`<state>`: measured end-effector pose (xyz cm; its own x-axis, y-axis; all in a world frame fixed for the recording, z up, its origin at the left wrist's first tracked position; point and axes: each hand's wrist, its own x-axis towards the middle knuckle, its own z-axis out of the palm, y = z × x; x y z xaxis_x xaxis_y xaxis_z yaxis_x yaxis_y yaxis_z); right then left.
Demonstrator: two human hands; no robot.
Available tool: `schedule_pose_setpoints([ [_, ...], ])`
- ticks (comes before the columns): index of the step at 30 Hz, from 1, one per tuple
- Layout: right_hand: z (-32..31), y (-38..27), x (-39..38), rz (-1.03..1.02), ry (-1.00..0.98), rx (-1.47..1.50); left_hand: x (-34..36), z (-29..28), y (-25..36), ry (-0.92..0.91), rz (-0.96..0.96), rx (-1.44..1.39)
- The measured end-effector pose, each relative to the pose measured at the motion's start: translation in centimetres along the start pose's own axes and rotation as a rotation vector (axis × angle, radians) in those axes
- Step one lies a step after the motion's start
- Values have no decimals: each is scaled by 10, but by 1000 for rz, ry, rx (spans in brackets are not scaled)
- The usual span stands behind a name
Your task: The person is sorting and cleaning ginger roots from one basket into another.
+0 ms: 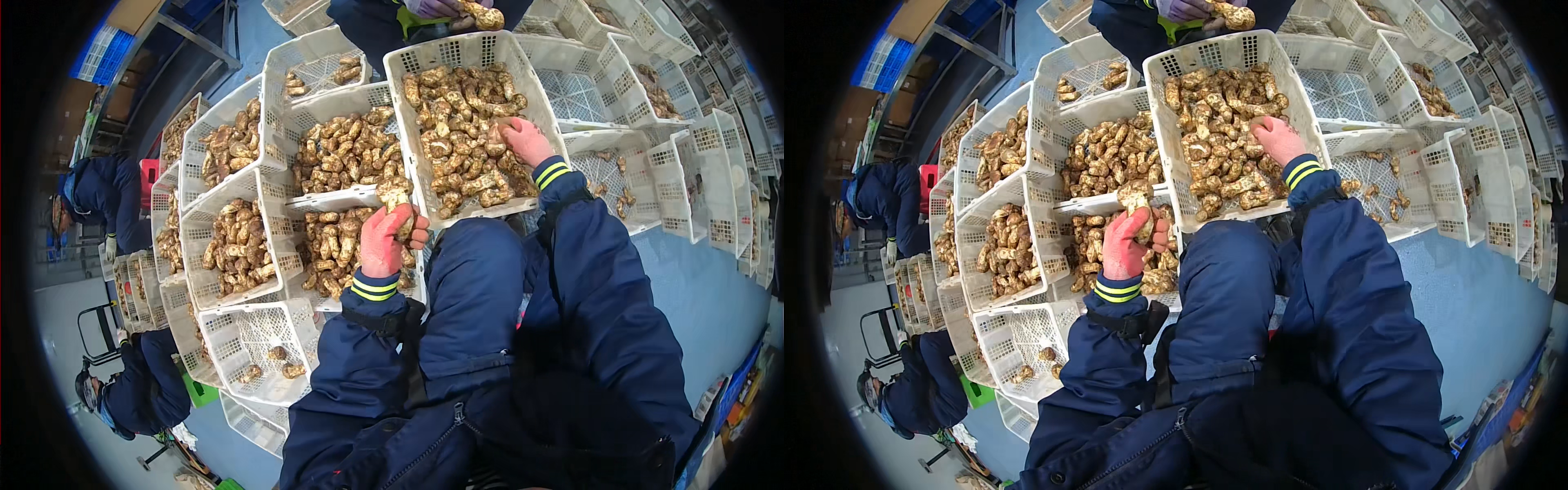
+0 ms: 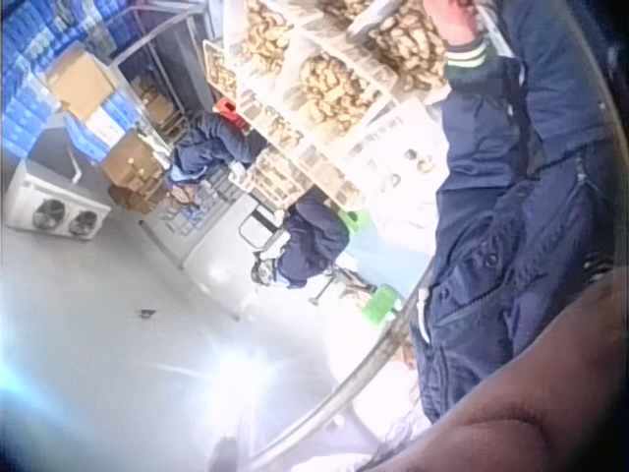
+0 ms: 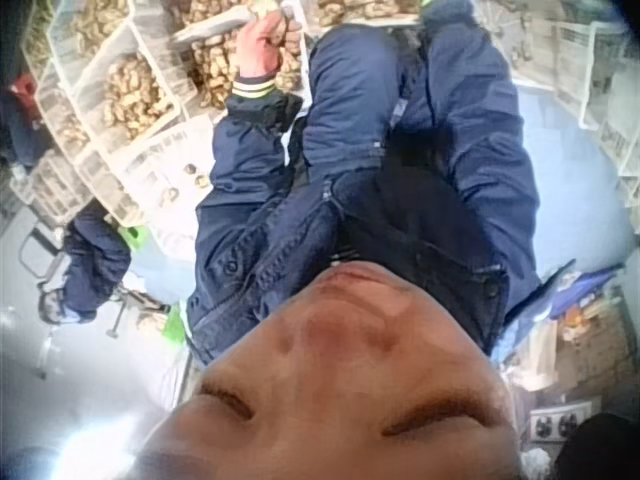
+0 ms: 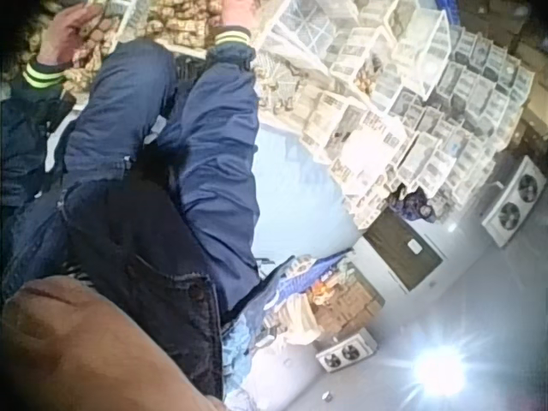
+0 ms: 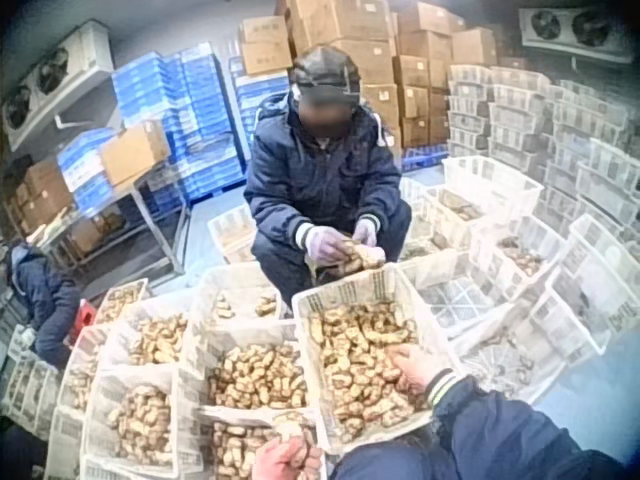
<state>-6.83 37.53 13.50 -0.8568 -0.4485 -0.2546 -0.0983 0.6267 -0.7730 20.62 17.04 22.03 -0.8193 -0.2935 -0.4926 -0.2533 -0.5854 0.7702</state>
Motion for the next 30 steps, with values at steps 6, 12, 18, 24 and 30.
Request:
schedule_pose_setpoints([
  [6,19,74,10,247,-148,-748,11,-30,-21,1,-34,-47],
  [12,24,83,0,111,-554,-833,43,-68,-6,14,80,-159],
  [18,47,98,-6,94,-427,-1057,53,-73,15,-48,200,-184],
  [24,56,89,-3,179,-376,-1154,33,-55,-15,-10,83,-163],
  [30,15,-20,-12,14,-297,-256,30,-48,-18,-80,111,-138],
])
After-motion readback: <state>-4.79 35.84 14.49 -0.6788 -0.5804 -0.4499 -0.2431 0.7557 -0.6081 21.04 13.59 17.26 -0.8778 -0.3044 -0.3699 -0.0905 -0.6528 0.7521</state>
